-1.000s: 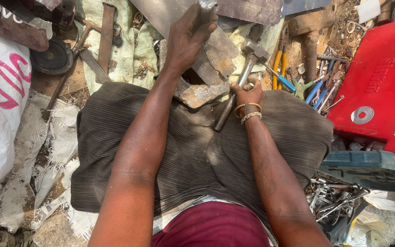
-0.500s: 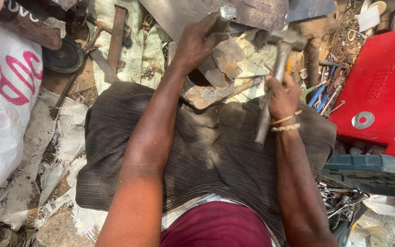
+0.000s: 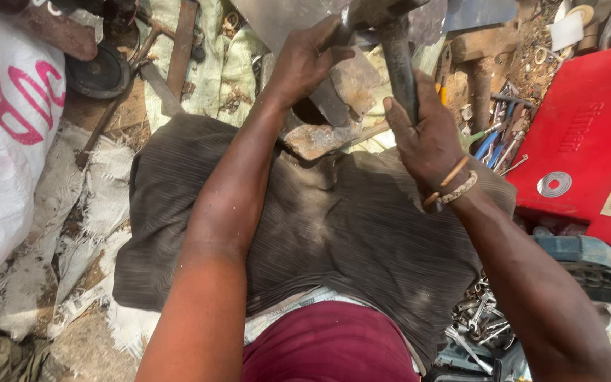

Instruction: The person hammers a metal blade-like object on an anvil to shape or flatten it. They repeatedly reposition the object and strike it with a hammer, then use pliers to adjust a small component on the blade.

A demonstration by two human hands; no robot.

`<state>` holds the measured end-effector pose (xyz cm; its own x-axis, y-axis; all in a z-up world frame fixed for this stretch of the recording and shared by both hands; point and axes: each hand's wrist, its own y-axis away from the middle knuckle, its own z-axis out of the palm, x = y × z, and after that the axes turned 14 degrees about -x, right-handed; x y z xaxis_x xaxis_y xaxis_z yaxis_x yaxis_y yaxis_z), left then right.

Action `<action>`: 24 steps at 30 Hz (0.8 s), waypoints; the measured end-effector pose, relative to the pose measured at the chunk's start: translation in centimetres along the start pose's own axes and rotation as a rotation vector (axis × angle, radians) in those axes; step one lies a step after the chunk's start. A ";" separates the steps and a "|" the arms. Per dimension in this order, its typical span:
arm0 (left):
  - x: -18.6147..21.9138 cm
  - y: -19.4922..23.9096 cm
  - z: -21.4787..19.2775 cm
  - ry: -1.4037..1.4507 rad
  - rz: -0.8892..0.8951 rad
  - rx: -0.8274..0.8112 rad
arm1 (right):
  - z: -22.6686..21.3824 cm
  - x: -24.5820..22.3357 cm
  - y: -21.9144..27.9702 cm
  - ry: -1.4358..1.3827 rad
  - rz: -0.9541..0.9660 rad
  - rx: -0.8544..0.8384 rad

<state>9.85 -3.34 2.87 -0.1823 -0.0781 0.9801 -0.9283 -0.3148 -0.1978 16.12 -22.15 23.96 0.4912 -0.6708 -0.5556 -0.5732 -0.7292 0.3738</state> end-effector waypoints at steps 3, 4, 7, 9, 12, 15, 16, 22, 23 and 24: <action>0.4 -0.7 -0.4 -0.005 0.015 0.025 | -1.3 -0.7 1.3 -0.113 -0.101 -0.121; 0.5 -0.8 -0.6 -0.054 0.029 0.030 | -2.7 -1.0 2.5 -0.177 -0.175 -0.095; 0.3 -0.3 0.6 -0.177 0.035 -0.020 | -8.4 -0.6 7.3 -0.426 -0.487 -0.091; 0.1 -0.8 0.5 -0.180 0.016 -0.004 | -11.5 0.2 7.8 -0.619 -0.613 -0.238; -0.7 -1.1 -0.1 -0.163 -0.020 -0.023 | -10.2 2.0 4.5 -0.558 -0.564 -0.161; -1.3 -0.9 0.4 -0.199 -0.003 -0.080 | -4.8 2.6 1.0 -0.213 -0.415 0.098; -1.2 -0.9 0.0 -0.239 0.018 -0.099 | -3.0 2.0 0.2 -0.103 -0.319 0.095; -1.6 -0.3 0.5 0.000 -0.009 -0.138 | -7.8 -3.2 3.8 -0.217 -0.078 0.084; -1.8 -0.1 0.9 -0.037 -0.016 -0.132 | -10.1 -3.1 4.3 -0.432 -0.227 -0.083; -1.9 0.0 1.3 -0.074 -0.023 -0.126 | -12.2 -2.5 4.6 -0.663 -0.335 -0.275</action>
<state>10.63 -4.38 1.02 -0.1407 -0.1432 0.9797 -0.9662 -0.1960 -0.1674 20.31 -25.50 36.12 0.0663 -0.2528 -0.9652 -0.2393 -0.9432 0.2306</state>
